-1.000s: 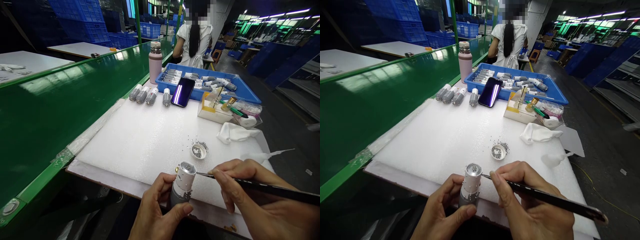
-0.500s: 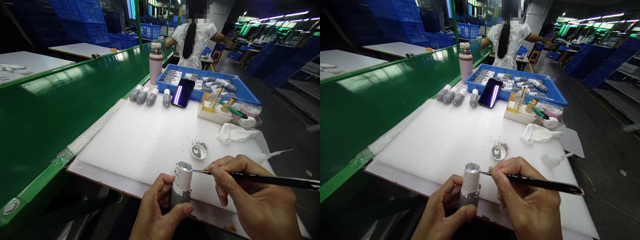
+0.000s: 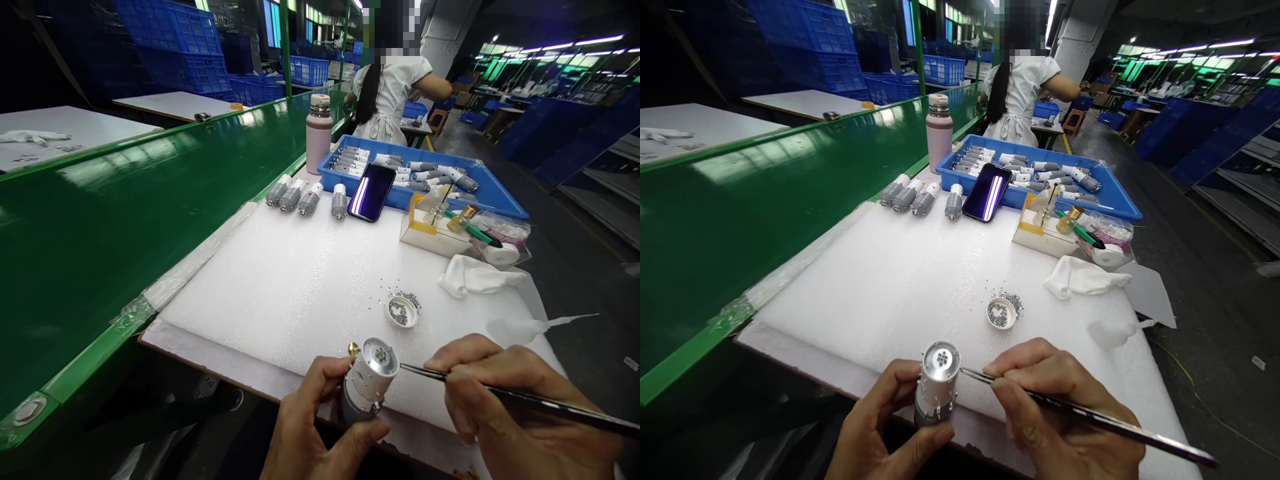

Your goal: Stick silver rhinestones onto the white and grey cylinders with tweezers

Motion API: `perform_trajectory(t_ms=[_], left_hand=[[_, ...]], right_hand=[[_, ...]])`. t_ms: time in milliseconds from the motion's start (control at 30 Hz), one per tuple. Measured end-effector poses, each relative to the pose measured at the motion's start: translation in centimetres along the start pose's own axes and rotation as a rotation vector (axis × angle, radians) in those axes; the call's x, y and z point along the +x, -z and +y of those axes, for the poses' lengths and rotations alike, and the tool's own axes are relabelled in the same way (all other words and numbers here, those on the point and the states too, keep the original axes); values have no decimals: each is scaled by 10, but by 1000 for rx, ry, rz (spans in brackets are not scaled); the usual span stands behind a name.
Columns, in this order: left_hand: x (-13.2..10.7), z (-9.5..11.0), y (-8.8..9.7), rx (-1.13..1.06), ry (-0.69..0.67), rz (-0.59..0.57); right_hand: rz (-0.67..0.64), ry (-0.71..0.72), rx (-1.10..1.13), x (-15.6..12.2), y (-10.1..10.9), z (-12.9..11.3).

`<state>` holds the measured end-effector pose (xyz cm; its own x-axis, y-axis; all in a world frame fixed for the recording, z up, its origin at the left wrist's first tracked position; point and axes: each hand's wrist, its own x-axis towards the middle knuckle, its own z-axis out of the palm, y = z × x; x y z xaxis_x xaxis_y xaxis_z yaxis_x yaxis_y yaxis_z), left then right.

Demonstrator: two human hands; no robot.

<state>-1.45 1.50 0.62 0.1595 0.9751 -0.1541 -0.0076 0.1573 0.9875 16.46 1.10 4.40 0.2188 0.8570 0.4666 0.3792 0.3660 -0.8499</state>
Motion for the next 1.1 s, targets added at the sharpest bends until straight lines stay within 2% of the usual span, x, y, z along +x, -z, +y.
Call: perform_trajectory(t_ms=[100,333,467,600,733,900,1100], left_hand=[[-1,-1,1,86,-33,40],[0,-2,4,126,-53,-4],[0,-1,3,130,-41,-14],[1,4,1,62,8,-33],[4,8,2,-57,88,-134],[9,0,6,-101,132,-269],[6,-1,7,-232,200,-262]], right_hand=[[-19,2,34,-1,3,1],[10,-11,115,2,5,1],[-13,-12,58,1,1,1],[-12,-19,56,-2,-3,3],[48,-85,42,-2,-5,4],[51,-145,36,1,-10,4],[54,-168,39,0,-8,8]])
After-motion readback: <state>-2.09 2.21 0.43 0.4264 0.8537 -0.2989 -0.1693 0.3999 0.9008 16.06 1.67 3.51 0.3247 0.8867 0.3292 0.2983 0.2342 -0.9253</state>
